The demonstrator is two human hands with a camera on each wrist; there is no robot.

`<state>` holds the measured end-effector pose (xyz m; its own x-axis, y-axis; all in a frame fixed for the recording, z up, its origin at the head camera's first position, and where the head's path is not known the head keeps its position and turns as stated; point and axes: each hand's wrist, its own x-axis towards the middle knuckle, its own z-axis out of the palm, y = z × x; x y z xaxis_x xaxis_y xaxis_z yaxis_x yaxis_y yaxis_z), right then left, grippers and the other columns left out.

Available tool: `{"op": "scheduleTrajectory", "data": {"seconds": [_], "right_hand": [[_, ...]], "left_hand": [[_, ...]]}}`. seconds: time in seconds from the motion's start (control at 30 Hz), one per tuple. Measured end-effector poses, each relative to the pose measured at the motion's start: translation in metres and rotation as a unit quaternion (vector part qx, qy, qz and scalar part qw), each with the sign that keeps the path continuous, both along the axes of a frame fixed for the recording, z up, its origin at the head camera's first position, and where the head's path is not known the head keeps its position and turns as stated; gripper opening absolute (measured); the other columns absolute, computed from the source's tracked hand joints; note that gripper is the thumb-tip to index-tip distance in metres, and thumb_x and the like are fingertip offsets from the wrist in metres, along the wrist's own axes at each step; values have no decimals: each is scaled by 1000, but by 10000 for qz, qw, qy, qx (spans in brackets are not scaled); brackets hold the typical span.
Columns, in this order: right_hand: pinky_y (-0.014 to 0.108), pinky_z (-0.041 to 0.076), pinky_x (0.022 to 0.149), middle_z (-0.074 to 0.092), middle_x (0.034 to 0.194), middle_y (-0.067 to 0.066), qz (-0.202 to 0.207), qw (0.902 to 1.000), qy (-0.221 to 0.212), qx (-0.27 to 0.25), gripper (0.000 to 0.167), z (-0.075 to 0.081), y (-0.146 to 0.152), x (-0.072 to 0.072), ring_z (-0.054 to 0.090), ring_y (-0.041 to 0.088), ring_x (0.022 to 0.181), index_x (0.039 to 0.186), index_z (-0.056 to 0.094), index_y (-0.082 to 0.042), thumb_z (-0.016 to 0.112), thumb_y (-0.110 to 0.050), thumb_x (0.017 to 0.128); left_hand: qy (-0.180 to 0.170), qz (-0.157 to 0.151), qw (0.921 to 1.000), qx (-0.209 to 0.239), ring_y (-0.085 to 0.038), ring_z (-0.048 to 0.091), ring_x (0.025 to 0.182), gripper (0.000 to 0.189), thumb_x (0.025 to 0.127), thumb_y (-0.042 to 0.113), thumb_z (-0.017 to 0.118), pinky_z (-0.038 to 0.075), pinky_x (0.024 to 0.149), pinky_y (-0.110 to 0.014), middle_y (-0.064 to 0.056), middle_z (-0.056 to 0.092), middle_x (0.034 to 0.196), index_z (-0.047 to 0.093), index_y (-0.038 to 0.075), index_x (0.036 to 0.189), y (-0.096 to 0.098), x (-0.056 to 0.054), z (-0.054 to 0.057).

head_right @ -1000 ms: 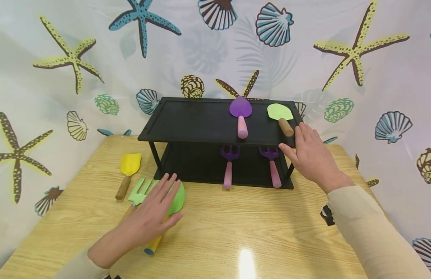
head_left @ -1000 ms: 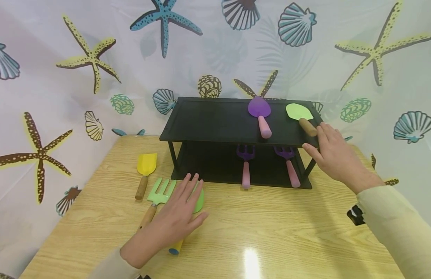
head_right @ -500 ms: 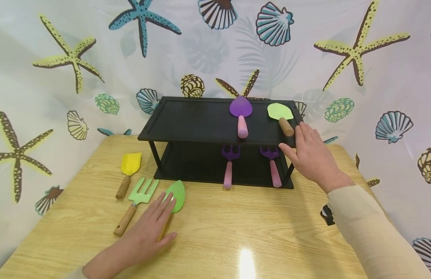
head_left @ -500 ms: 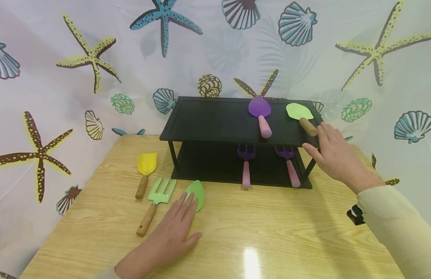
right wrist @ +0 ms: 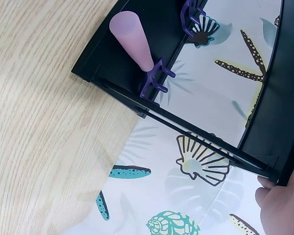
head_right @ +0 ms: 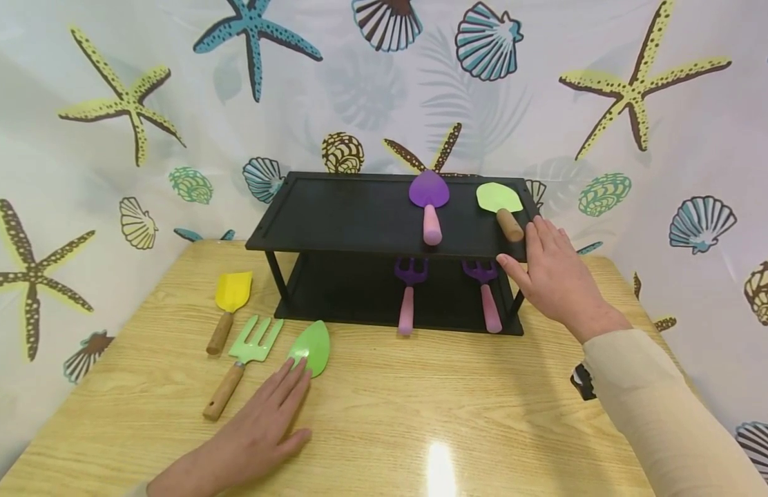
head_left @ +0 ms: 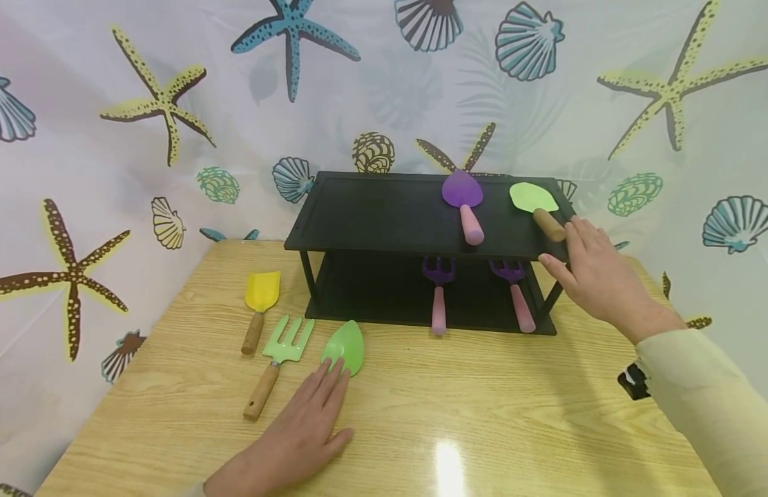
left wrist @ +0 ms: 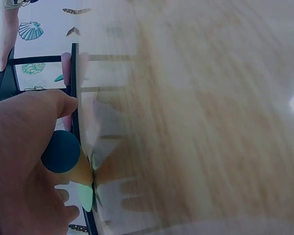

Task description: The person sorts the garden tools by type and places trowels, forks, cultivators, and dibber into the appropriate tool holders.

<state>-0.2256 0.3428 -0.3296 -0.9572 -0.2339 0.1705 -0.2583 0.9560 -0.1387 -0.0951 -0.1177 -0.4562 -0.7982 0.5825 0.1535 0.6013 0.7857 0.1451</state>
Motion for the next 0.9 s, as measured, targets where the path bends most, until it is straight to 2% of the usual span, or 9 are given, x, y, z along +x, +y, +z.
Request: {"op": "scheduleTrajectory", "data": {"seconds": [0.17, 0.37, 0.5, 0.73, 0.9], "right_hand": [[60, 6, 123, 10, 159, 38, 4, 10000, -10, -35, 87, 0, -1, 0, 10, 53, 148, 152, 9, 15, 30, -55, 104], [59, 6, 124, 11, 158, 38, 15, 10000, -9, -52, 87, 0, -1, 0, 11, 53, 148, 153, 9, 14, 31, -55, 104], [59, 5, 124, 11, 158, 38, 5, 10000, -15, -33, 87, 0, 0, 0, 11, 54, 147, 153, 9, 14, 31, -55, 104], [59, 6, 124, 11, 158, 38, 18, 10000, 30, -36, 87, -1, 0, 0, 11, 54, 147, 152, 9, 15, 31, -54, 104], [59, 8, 124, 14, 157, 38, 54, 9999, 84, -31, 86, 0, -1, 1, 13, 54, 147, 152, 11, 15, 31, -54, 105]], "left_hand": [[45, -52, 10000, -52, -40, 27, 149, 72, 99, 36, 58, 34, 118, -51, -25, 26, 160, 32, -7, 150, -1, 2, -2], [-227, -105, 9995, -200, -39, 23, 150, 66, 102, 31, 52, 32, 119, -48, -27, 22, 161, 32, -10, 150, 0, 3, -5], [-76, -181, 9995, -240, -42, 28, 148, 59, 102, 21, 51, 35, 117, -47, -31, 26, 158, 35, -14, 146, 1, 4, -6], [392, -329, 9985, -176, -45, 38, 141, 48, 97, 2, 48, 41, 112, -45, -36, 33, 151, 41, -19, 139, 2, 6, -9], [307, -389, 9987, -102, -47, 38, 141, 48, 96, -2, 48, 41, 111, -47, -38, 32, 151, 39, -20, 139, 0, 6, -9]]}}
